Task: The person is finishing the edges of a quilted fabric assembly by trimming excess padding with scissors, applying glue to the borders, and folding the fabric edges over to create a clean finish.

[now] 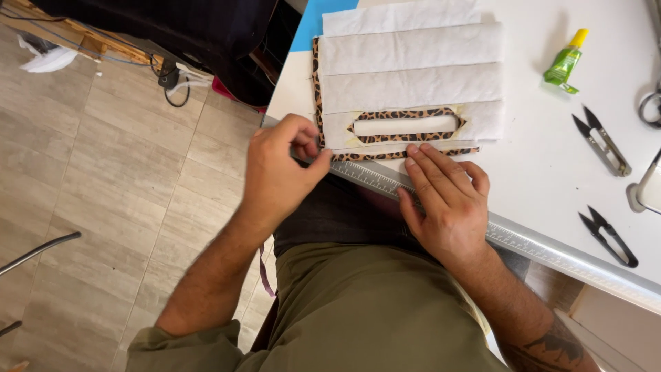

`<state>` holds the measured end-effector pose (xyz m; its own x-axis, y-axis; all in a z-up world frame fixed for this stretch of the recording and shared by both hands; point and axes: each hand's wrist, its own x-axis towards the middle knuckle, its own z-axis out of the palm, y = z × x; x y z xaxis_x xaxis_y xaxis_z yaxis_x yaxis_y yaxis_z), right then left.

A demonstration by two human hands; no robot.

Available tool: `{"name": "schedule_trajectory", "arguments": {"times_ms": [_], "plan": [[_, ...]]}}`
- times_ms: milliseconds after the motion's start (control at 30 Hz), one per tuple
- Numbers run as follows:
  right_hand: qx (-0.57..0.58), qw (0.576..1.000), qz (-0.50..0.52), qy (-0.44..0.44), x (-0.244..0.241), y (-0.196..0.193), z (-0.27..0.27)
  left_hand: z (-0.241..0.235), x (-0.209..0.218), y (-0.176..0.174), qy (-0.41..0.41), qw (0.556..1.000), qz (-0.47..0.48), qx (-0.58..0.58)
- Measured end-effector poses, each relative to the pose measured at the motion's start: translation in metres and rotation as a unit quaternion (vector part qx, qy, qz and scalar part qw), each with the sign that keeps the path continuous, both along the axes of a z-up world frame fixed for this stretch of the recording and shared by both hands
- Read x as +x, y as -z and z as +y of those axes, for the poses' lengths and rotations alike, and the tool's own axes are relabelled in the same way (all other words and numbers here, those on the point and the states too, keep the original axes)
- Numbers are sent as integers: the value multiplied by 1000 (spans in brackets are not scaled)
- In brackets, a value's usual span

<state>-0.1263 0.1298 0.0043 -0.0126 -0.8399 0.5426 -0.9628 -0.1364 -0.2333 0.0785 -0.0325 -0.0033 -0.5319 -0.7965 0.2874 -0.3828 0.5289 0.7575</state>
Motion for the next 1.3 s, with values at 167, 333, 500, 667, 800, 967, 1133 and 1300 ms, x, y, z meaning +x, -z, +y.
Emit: {"name": "schedule_trajectory", "arguments": {"times_ms": [167, 333, 500, 667, 800, 967, 1133, 1300], "plan": [[-8, 1000, -1, -5, -2, 4, -1, -6, 14, -7, -24, 980, -6, -199], [-2, 1000, 6, 8, 1, 1, 0, 33, -18, 4, 122, 902, 40, -411], [1, 1000, 1, 8, -1, 0, 0, 43, -28, 29, 129, 897, -52, -421], [-12, 1000, 19, 17, 1, -1, 2, 39, -19, 34, 102, 899, -58, -423], [-78, 997, -3, 22, -1, 5, 13, 41, -17, 28, 117, 921, -13, -371], [-181, 980, -63, -62, -3, 36, 50, 41, -7, 9, 115, 894, 69, -427], [-91, 978, -136, -131, -6, 17, 72, 41, 1, -27, 134, 898, 151, -391], [-100, 965, -201, -136, -8, 19, 77, 56, 7, -15, 178, 918, 165, -313]]}}
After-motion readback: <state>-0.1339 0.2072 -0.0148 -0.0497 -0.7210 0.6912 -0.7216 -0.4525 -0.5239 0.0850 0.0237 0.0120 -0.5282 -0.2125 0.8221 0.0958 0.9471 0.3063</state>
